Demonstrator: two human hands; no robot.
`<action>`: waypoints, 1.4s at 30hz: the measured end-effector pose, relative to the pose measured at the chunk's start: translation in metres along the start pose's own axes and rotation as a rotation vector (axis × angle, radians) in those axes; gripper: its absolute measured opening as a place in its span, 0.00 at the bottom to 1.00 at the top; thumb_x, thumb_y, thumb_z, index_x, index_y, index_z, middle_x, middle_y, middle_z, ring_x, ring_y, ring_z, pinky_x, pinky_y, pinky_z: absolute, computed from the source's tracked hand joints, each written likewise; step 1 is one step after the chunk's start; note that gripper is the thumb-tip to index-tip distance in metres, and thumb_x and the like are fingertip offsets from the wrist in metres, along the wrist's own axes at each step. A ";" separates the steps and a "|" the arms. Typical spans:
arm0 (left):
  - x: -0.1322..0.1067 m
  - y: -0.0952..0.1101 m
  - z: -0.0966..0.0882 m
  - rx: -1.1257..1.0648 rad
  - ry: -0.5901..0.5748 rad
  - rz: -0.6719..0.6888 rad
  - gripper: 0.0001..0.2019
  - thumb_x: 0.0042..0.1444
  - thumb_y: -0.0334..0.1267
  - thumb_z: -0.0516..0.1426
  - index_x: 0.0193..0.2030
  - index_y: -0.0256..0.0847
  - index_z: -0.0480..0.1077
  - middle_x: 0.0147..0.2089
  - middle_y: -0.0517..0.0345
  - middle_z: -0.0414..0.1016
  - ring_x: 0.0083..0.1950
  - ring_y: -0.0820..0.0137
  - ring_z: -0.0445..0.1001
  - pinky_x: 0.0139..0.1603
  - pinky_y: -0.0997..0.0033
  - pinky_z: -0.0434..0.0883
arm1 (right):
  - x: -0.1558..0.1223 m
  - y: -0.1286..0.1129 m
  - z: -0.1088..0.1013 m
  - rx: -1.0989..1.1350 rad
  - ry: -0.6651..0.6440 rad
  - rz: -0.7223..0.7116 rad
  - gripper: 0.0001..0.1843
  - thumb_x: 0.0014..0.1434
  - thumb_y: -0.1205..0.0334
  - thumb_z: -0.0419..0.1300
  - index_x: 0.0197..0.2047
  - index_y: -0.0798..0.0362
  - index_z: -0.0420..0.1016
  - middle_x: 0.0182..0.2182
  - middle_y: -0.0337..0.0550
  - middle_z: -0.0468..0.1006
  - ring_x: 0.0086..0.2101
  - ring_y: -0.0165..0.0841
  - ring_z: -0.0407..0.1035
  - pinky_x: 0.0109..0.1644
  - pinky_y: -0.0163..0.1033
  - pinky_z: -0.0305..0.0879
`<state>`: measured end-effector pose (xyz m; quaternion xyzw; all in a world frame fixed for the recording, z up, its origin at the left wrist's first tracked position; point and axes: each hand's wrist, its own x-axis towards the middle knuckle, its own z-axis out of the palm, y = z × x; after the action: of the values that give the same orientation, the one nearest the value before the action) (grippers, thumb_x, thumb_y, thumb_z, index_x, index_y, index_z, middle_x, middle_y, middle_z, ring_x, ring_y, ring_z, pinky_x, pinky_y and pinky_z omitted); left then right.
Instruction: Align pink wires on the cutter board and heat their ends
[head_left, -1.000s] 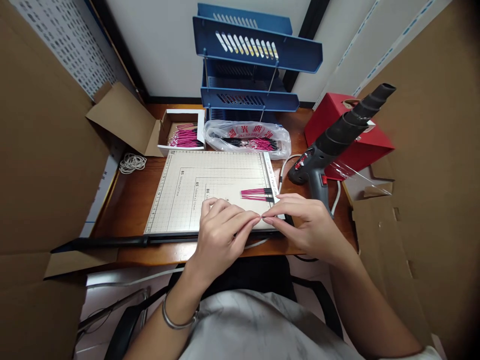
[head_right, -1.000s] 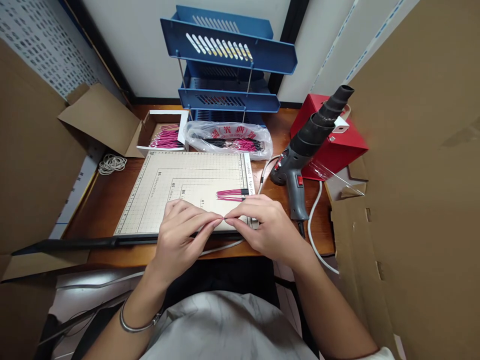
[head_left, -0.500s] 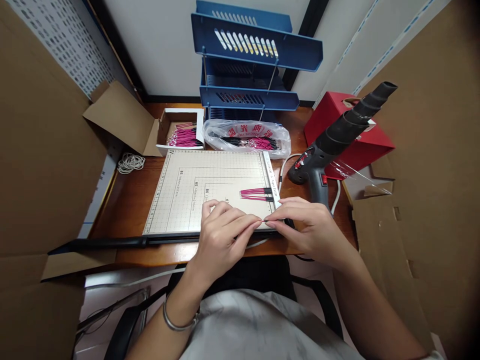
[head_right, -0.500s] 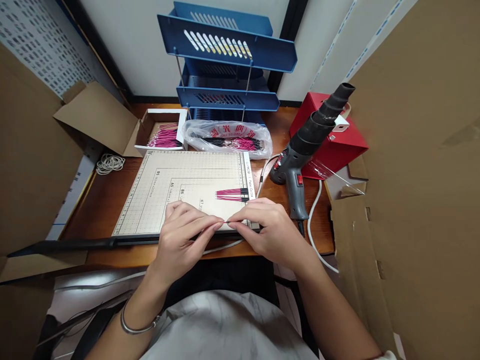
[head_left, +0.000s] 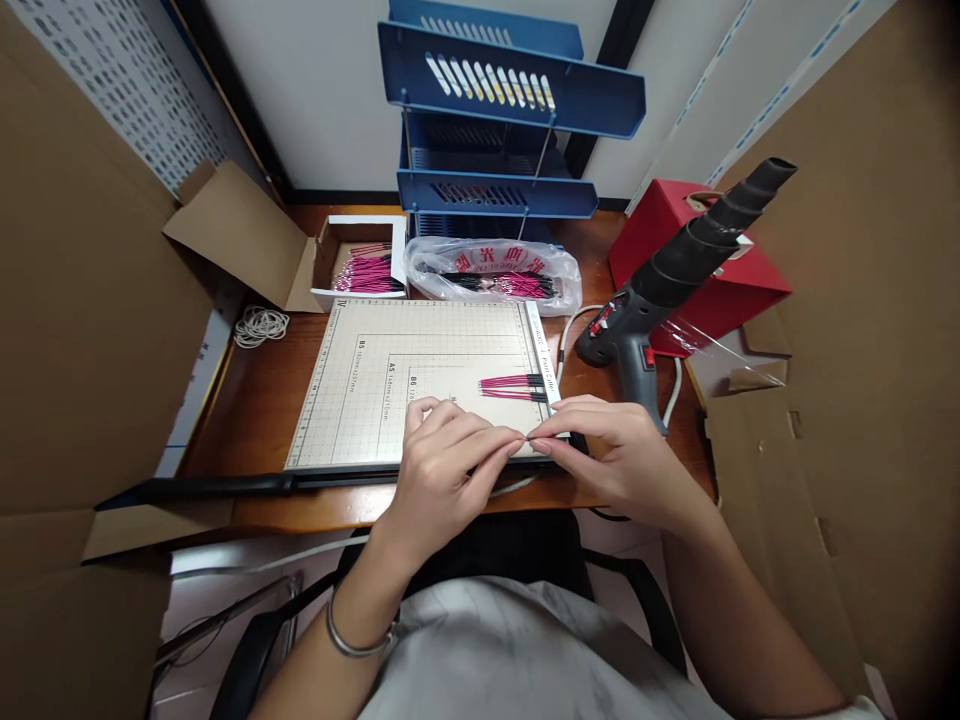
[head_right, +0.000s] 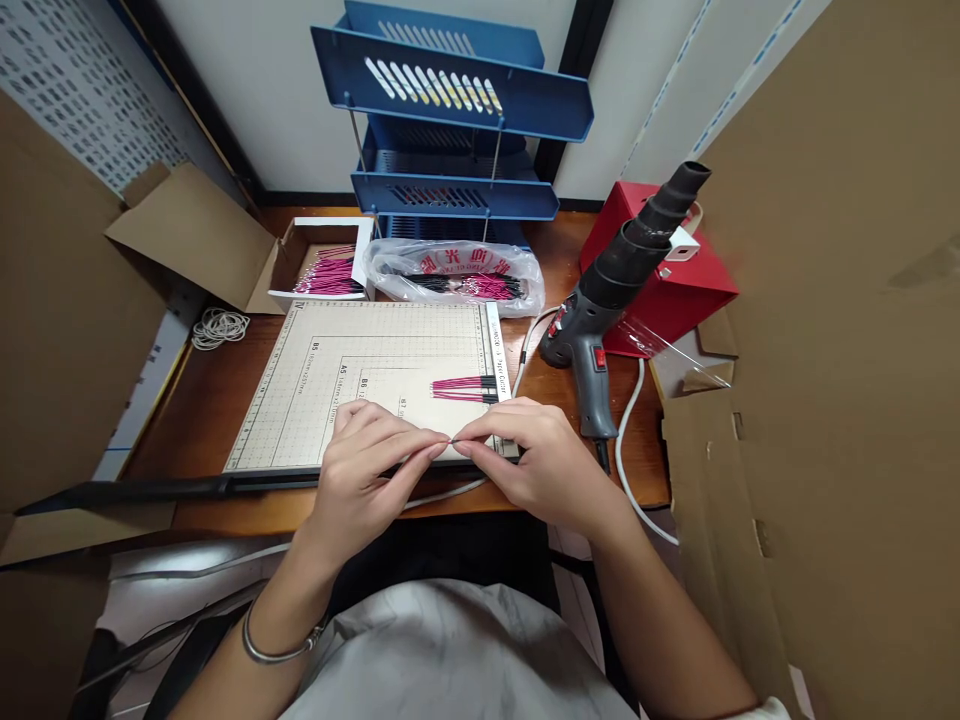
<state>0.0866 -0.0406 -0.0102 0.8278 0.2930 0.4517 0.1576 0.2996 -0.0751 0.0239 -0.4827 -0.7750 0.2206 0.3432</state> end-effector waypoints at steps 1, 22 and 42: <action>0.000 0.000 0.000 -0.001 -0.004 -0.001 0.05 0.64 0.30 0.63 0.43 0.44 0.78 0.34 0.63 0.82 0.35 0.70 0.71 0.47 0.58 0.61 | 0.000 0.000 0.000 0.003 -0.005 0.004 0.04 0.65 0.66 0.65 0.40 0.50 0.82 0.35 0.37 0.84 0.37 0.29 0.77 0.45 0.35 0.70; -0.014 -0.018 0.035 0.518 -0.398 -0.141 0.25 0.72 0.50 0.51 0.70 0.41 0.66 0.75 0.50 0.61 0.76 0.47 0.56 0.74 0.29 0.48 | 0.000 0.067 0.026 -0.312 0.119 0.289 0.05 0.62 0.59 0.63 0.41 0.46 0.80 0.62 0.50 0.71 0.63 0.51 0.62 0.62 0.61 0.60; -0.013 -0.011 0.041 0.511 -0.452 -0.114 0.27 0.74 0.51 0.46 0.72 0.39 0.62 0.75 0.51 0.60 0.77 0.54 0.56 0.77 0.34 0.45 | 0.011 0.062 0.053 -0.301 0.228 0.475 0.17 0.67 0.56 0.54 0.56 0.48 0.73 0.67 0.57 0.64 0.67 0.53 0.57 0.67 0.67 0.55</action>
<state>0.1119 -0.0402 -0.0471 0.9019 0.4002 0.1597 0.0313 0.2937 -0.0387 -0.0492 -0.7176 -0.6208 0.1216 0.2913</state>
